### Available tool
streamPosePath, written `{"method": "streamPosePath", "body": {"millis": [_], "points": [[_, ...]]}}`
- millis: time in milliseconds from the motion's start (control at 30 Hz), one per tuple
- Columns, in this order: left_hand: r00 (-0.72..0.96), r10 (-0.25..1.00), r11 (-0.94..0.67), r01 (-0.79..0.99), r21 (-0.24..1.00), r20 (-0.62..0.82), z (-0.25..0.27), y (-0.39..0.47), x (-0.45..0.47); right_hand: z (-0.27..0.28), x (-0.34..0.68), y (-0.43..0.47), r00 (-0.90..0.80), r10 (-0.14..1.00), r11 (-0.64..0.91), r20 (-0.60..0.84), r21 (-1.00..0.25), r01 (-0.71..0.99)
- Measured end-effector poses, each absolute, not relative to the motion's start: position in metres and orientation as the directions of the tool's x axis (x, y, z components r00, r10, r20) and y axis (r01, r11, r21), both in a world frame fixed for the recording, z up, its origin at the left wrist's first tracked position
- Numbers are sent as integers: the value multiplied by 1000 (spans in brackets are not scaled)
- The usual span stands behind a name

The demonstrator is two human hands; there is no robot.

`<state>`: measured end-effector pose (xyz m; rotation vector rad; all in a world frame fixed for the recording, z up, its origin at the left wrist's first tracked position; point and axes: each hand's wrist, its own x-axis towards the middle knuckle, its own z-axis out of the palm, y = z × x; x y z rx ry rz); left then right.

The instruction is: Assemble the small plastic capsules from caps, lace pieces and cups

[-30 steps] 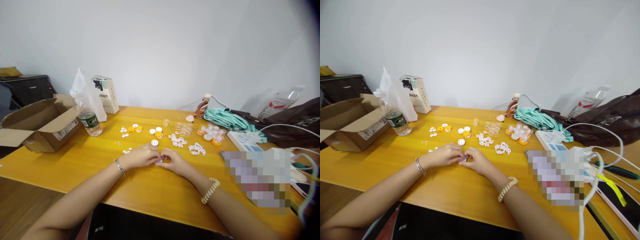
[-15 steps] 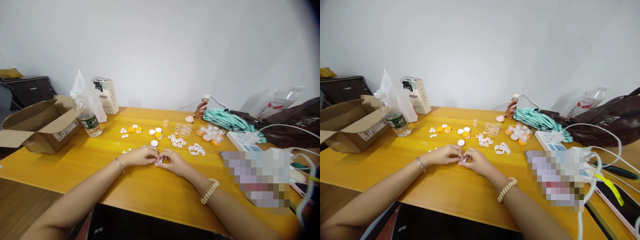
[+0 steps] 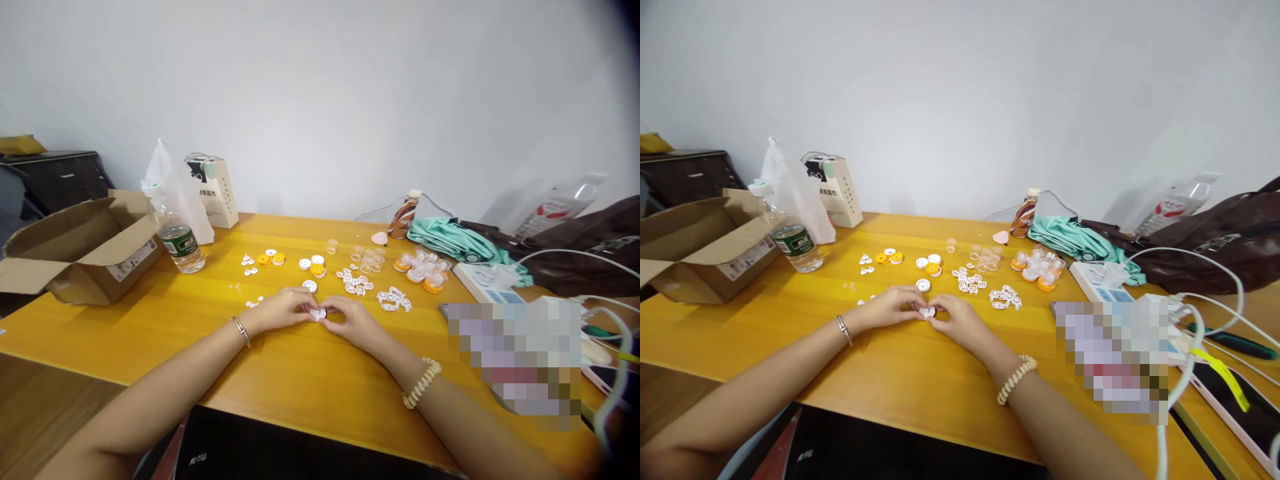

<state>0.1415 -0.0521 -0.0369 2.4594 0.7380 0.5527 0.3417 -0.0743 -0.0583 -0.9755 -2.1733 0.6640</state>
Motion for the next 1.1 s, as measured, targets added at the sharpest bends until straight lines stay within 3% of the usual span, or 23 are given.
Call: {"method": "streamPosePath", "body": {"millis": [633, 1000, 1100], "points": [[798, 517, -832, 381, 404, 311, -43, -54, 140, -57, 345, -76, -562, 726, 675, 397, -571, 468], [855, 451, -891, 449, 68, 258, -40, -60, 143, -57, 343, -77, -652, 654, 755, 383, -382, 533], [845, 462, -882, 469, 42, 267, -41, -62, 143, -56, 343, -77, -653, 655, 754, 379, -377, 538]]}}
